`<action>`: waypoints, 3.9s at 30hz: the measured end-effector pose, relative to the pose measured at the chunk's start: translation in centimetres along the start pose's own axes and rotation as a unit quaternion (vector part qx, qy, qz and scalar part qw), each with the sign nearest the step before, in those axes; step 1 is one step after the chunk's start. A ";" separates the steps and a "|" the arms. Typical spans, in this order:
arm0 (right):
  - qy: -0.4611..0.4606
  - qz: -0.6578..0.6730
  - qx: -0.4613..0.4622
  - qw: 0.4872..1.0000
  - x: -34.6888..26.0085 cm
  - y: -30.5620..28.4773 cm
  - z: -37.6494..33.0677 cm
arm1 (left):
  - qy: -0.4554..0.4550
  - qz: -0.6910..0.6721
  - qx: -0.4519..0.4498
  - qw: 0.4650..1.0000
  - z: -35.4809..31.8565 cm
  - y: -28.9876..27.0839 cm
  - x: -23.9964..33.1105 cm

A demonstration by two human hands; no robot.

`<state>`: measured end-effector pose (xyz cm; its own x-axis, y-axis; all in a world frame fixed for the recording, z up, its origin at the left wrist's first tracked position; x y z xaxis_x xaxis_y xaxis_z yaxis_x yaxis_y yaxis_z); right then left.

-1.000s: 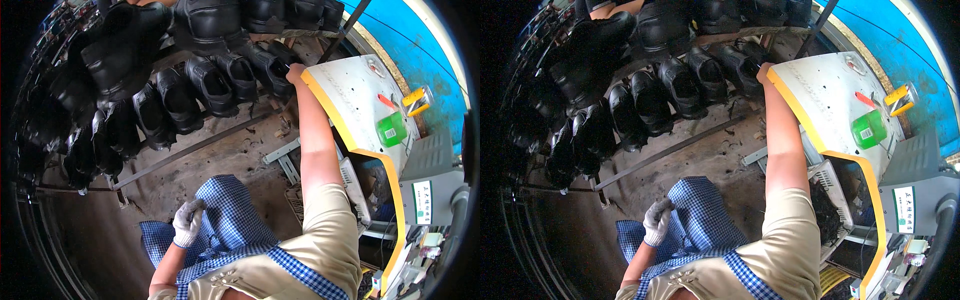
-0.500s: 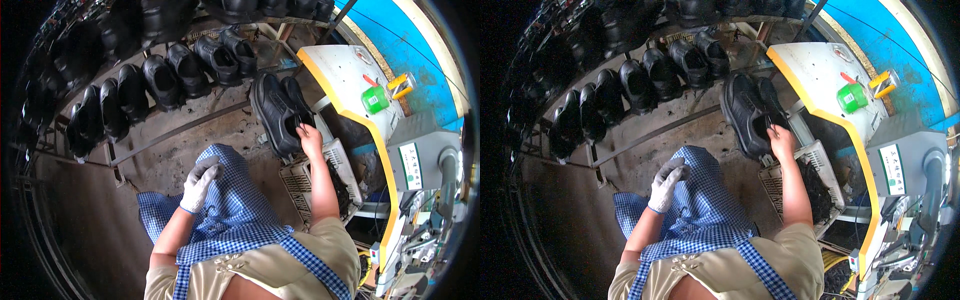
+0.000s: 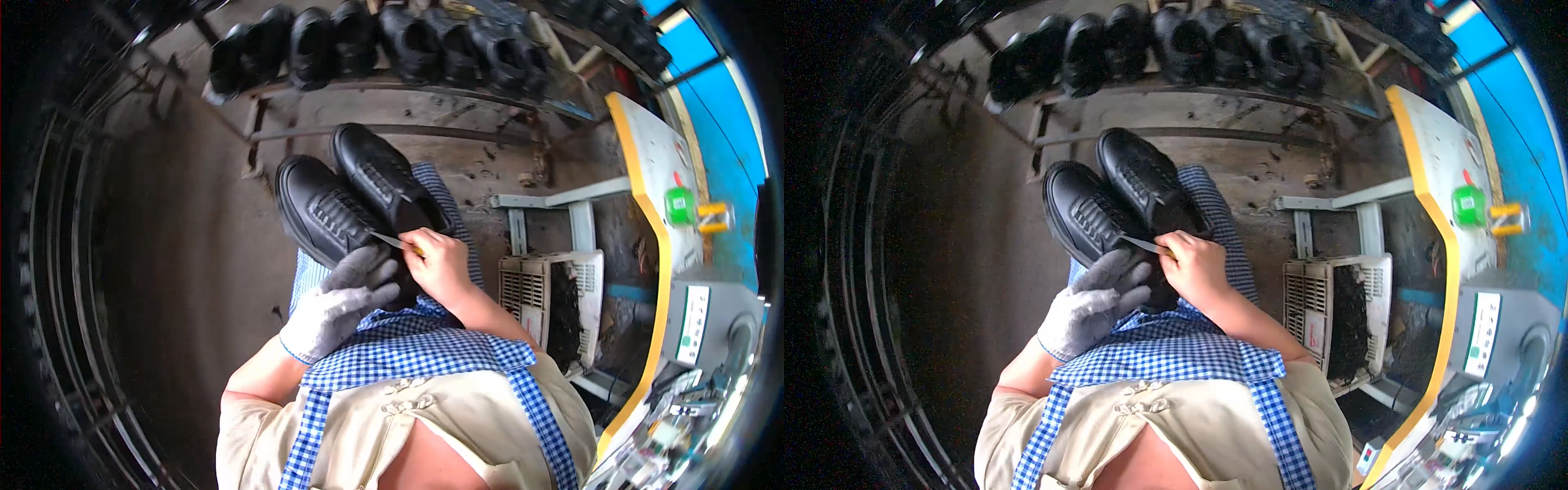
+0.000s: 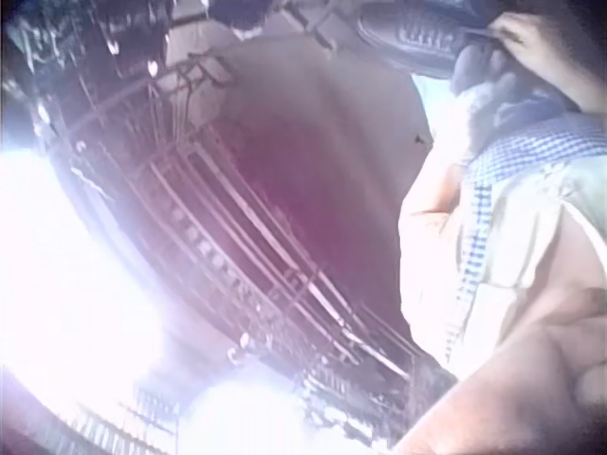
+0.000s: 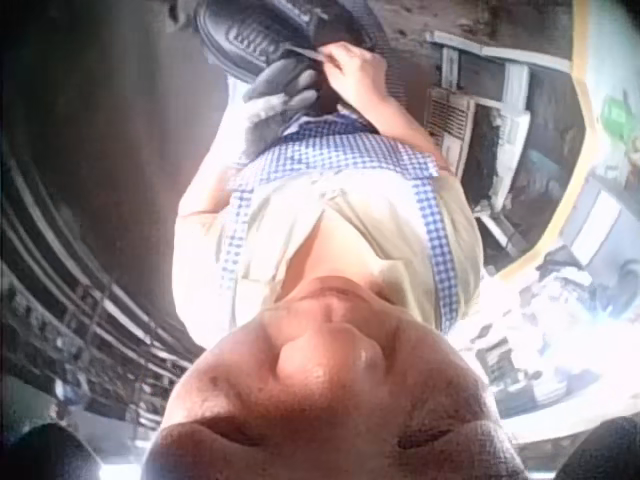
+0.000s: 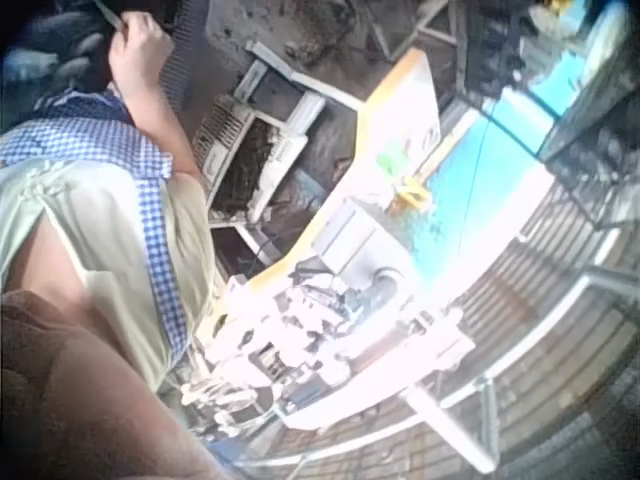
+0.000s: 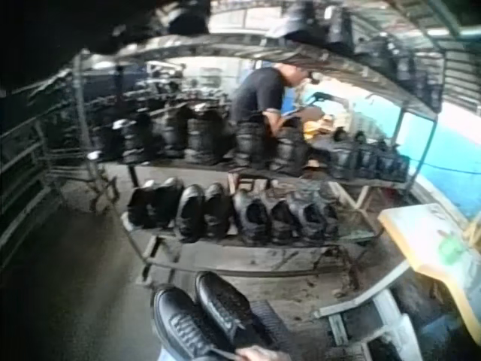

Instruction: The person uses a small knife to trim excess material from the edges of black shoes. They pick up shoes from a rack, hold them in their left hand, and scrape the seams with the knife in their right hand before placing them back on the rack.

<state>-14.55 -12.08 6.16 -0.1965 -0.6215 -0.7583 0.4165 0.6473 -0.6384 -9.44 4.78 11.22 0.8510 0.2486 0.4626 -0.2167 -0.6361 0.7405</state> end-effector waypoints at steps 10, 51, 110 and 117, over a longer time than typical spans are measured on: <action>-0.007 0.217 -0.298 0.930 -2.5 5.0 -2.2 | 0.109 0.227 0.379 0.890 -3.1 -12.6 -1.2; 0.069 0.455 -0.233 0.857 1.3 6.1 1.8 | 0.230 0.020 0.302 0.925 -1.3 -23.7 0.7; -0.191 0.165 -0.218 0.943 -6.1 -4.1 8.6 | 0.316 -0.049 0.240 0.917 -6.4 -18.5 5.5; -0.224 0.203 -0.217 0.928 -9.3 -5.2 7.3 | 0.329 -0.036 0.245 0.911 -4.9 -17.7 6.0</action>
<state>-8.38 -12.84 17.50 0.3271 -0.3453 -0.8796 -0.0400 0.9250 -0.3780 -2.81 21.14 3.28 0.3489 0.5847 0.7324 0.2052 -0.8102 0.5491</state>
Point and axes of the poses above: each hand's wrist, its own z-axis towards the middle knuckle, its own y-axis out of the palm, x = y × z, the point moved 5 cm from there along z, towards the middle knuckle, and after that the axes turned 7 degrees about y, right-handed, at the moved point
